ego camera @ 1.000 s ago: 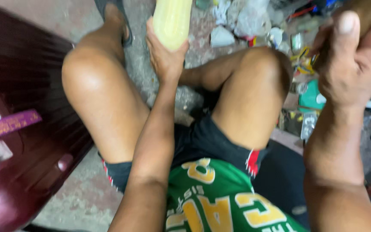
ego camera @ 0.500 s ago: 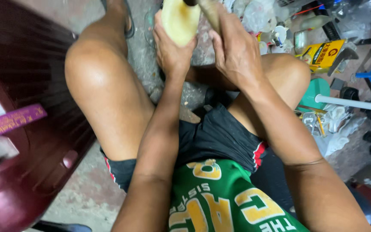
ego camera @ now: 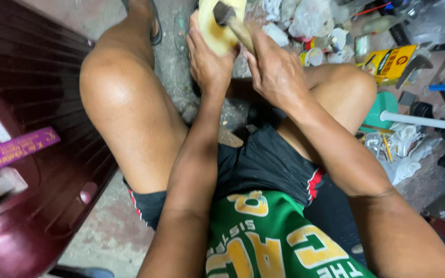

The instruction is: The person is repairing a yellow and black sneaker. They use their fingers to press and smooth the sole, then use a hammer to tap the sole area to secure the repair.

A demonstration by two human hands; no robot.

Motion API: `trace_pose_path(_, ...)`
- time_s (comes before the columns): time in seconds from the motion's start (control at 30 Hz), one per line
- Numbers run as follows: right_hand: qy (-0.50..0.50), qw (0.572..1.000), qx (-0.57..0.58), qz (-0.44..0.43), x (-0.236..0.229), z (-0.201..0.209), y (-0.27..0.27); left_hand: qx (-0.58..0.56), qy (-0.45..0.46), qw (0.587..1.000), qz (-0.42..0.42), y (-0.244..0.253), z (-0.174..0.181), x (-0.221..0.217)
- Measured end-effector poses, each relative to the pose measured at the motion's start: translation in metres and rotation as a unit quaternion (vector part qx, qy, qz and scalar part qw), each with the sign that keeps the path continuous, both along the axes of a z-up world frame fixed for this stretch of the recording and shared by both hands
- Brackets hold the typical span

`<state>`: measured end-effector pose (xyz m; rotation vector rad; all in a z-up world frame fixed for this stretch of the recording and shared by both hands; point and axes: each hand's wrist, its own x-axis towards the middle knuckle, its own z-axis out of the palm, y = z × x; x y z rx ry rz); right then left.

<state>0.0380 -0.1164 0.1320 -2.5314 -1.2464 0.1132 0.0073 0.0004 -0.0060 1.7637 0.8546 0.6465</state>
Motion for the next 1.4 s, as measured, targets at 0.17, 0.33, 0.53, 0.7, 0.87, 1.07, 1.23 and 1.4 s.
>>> trace_pose_path(0.17, 0.022, 0.997, -0.075, -0.002, 0.002, -0.002, -0.002, -0.002, 0.02, 1.0, -0.01, -0.003, -0.002, 0.001)
trace_pose_path(0.33, 0.008, 0.999, -0.042, -0.002, -0.004, -0.011, -0.01, -0.005, 0.024, 1.0, 0.0, -0.007, -0.003, -0.011)
trace_pose_path(0.53, 0.027, 0.992, 0.118, -0.036, 0.015, -0.011, -0.003, 0.001, 0.038, 0.999, 0.013, -0.002, 0.006, -0.004)
trace_pose_path(0.7, -0.017, 0.999, 0.014, -0.029, 0.041, -0.012, 0.002, 0.017, 0.018, 1.0, 0.005, 0.006, 0.015, -0.003)
trace_pose_path(0.87, -0.071, 0.995, 0.046, -0.054, 0.051, -0.034, -0.005, 0.016, 0.04, 0.999, 0.007, 0.001, 0.011, -0.012)
trace_pose_path(1.07, -0.069, 0.994, 0.065, -0.06, 0.062, -0.025, 0.008, 0.027, 0.042, 0.999, -0.011, 0.002, 0.02, -0.008)
trace_pose_path(1.23, -0.002, 0.998, 0.044, -0.036, 0.073, -0.01, 0.003, 0.026, 0.039, 0.999, -0.023, 0.002, 0.032, -0.012)
trace_pose_path(1.4, -0.033, 0.971, 0.201, -0.128, 0.099, -0.044, 0.0, 0.067, 0.057, 0.996, -0.026, 0.001, 0.03, -0.014)
